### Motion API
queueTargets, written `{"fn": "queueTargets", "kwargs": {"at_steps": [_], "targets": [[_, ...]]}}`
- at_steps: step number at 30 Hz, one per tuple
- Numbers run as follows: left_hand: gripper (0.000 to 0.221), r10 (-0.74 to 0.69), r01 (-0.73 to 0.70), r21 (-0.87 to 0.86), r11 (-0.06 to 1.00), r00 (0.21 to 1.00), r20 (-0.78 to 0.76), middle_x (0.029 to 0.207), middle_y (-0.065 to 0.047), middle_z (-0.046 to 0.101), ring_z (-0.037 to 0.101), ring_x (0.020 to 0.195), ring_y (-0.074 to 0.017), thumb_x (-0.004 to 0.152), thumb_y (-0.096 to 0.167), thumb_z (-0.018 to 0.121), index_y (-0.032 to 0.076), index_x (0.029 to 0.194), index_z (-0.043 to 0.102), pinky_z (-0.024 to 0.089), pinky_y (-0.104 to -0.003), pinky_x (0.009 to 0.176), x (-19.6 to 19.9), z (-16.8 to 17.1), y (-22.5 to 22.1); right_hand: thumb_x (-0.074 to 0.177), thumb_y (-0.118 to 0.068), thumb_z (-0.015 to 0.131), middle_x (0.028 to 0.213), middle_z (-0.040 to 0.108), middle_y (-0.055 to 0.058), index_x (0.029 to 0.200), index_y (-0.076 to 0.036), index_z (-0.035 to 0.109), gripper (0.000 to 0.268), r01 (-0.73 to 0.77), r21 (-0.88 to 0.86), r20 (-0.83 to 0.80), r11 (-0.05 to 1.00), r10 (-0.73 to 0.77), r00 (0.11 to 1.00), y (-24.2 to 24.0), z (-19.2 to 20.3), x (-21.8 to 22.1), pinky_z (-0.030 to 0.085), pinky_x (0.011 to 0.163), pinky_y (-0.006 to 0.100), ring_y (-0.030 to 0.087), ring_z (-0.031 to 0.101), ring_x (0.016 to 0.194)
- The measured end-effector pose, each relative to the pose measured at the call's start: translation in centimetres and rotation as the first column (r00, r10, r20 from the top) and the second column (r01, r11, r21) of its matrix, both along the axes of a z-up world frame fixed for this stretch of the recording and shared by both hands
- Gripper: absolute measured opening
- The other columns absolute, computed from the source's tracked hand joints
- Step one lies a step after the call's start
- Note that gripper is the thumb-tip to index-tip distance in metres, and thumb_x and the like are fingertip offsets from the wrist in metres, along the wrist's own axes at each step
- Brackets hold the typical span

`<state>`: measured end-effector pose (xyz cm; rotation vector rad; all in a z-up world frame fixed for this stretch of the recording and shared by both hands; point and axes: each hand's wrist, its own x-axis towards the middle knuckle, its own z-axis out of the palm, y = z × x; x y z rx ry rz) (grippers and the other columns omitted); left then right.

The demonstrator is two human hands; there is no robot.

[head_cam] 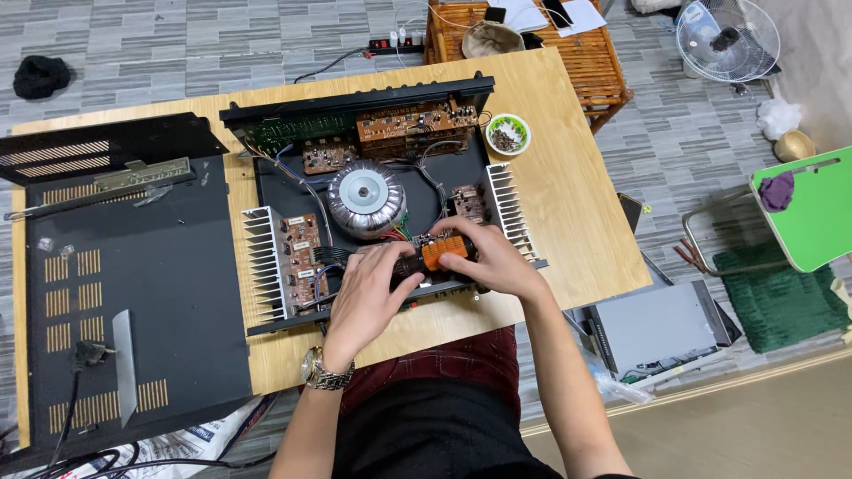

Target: Repairing and cleaning the internal components of an audio amplifier using a screwdriver and a brush.

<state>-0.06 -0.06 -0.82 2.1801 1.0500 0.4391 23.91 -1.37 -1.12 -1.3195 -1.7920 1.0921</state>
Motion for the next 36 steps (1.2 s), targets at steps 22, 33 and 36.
{"fn": "queueTargets", "kwargs": {"at_steps": [22,33,36], "targets": [[0.036,0.045,-0.046,-0.093,0.995,0.999,-0.01,0.118,-0.02,0.07,0.066,0.114,-0.0413,0.106,0.039,0.048,0.014,0.132,0.056,0.045,-0.048,0.098,0.0,0.0,-0.1,0.09,-0.013,0.075,0.113,0.076,0.018,0.125,-0.006,0.067,0.037,-0.035,0.096,-0.014,0.995,0.037,0.999,0.0,-0.2,0.3,0.051,0.1,0.049,0.036,0.071,0.108],[0.031,0.102,-0.11,0.155,0.982,0.993,0.06,0.122,-0.014,0.068,0.069,0.109,-0.0361,0.104,0.031,0.053,0.012,0.128,0.052,0.054,-0.047,0.088,0.7,-3.7,-0.6,0.099,-0.012,0.066,0.132,0.064,0.02,0.135,0.001,0.06,0.039,-0.076,0.103,0.228,0.992,0.05,0.972,-1.0,-2.1,1.0,0.042,0.106,0.045,0.036,0.06,0.124],[0.037,0.092,-0.093,0.129,0.987,0.996,0.012,0.131,-0.015,0.064,0.07,0.108,-0.0343,0.102,0.034,0.056,0.011,0.131,0.05,0.056,-0.049,0.085,0.7,-3.7,-0.5,0.108,-0.006,0.06,0.132,0.065,0.019,0.135,0.006,0.061,0.03,0.022,0.078,0.291,0.997,-0.044,0.956,-1.9,-1.5,0.5,0.043,0.102,0.037,0.03,0.06,0.119]]}}
